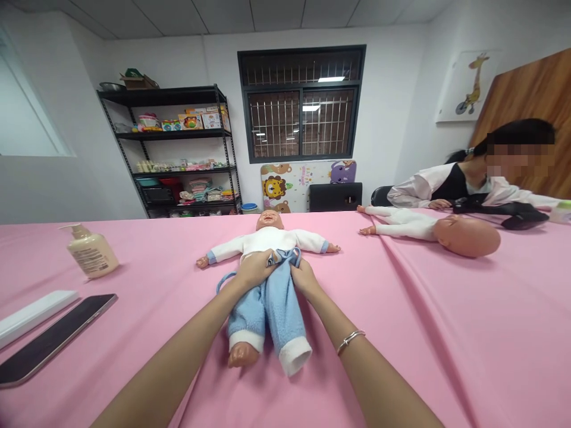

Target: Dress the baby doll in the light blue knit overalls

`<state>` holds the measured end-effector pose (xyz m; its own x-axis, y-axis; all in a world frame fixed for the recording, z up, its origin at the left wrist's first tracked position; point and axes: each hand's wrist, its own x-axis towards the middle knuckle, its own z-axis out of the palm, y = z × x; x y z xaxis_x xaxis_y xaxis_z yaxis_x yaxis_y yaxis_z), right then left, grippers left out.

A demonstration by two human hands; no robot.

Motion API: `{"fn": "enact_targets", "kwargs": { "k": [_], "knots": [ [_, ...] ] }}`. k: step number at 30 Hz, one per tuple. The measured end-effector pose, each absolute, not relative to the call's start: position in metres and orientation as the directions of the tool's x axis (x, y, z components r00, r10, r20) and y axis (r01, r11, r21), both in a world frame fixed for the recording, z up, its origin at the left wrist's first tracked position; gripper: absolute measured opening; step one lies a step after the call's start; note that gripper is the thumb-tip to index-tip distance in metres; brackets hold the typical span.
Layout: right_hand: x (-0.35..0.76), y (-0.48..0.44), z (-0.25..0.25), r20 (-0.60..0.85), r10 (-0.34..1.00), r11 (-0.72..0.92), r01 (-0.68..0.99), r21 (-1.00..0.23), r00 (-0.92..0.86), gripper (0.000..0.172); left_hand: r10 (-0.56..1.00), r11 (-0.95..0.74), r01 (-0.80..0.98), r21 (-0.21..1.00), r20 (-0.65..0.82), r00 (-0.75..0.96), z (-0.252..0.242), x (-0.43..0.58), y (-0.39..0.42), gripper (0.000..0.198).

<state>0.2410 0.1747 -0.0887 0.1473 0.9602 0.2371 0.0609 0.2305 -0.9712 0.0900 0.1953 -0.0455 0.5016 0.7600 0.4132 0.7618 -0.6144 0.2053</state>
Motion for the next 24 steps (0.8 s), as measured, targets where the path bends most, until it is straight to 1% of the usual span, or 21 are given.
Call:
{"fn": "enact_targets", "kwargs": {
  "k": [2,4,7,10,12,13,15,17,18,21,23,24],
  "knots": [
    [0.243,0.175,-0.085,0.203,0.966,0.178,0.156,-0.972,0.163,0.033,0.798,-0.521,0.845,0.123,0.423,0.430,-0.046,0.094,0.193,0.018],
    [0.243,0.174,-0.083,0.176,0.965,0.137,0.200,-0.970,0.193,0.026,0.801,-0.453,0.889,0.070,0.468,0.372,-0.047,0.097,0.192,0.018],
    [0.240,0.171,-0.079,0.114,0.977,0.086,0.155,-0.984,0.181,0.021,0.781,-0.405,0.914,0.022,0.528,0.333,-0.046,0.098,0.190,0.015],
    [0.236,0.169,-0.077,0.086,0.992,0.079,0.081,-0.994,0.087,0.026,0.783,-0.375,0.927,-0.004,0.534,0.319,-0.046,0.098,0.191,0.013],
    [0.235,0.170,-0.080,0.074,0.995,0.072,0.031,-0.997,0.073,0.029,0.772,-0.408,0.913,0.014,0.540,0.336,-0.047,0.097,0.191,0.012],
    [0.236,0.171,-0.083,0.062,0.992,0.063,-0.001,-0.998,0.106,0.029,0.759,-0.441,0.897,0.037,0.548,0.351,-0.047,0.095,0.192,0.012],
    [0.243,0.176,-0.092,0.057,0.972,0.067,-0.037,-0.997,0.227,0.029,0.727,-0.521,0.847,0.104,0.573,0.377,-0.048,0.091,0.194,0.019],
    [0.251,0.181,-0.102,0.091,0.933,0.091,0.016,-0.996,0.348,0.025,0.713,-0.575,0.795,0.192,0.594,0.372,-0.050,0.082,0.196,0.031],
    [0.256,0.183,-0.107,0.120,0.915,0.099,0.073,-0.992,0.384,0.022,0.723,-0.584,0.774,0.244,0.590,0.359,-0.051,0.076,0.198,0.037],
    [0.262,0.185,-0.115,0.234,0.881,0.137,0.253,-0.958,0.411,0.018,0.792,-0.560,0.719,0.412,0.521,0.318,-0.056,0.049,0.201,0.047],
    [0.260,0.184,-0.115,0.321,0.864,0.220,0.282,-0.934,0.388,0.027,0.851,-0.509,0.655,0.558,0.440,0.286,-0.060,0.027,0.200,0.049],
    [0.259,0.183,-0.114,0.341,0.865,0.263,0.245,-0.933,0.367,0.033,0.885,-0.464,0.609,0.643,0.368,0.286,-0.061,0.017,0.199,0.049]
  ]
}}
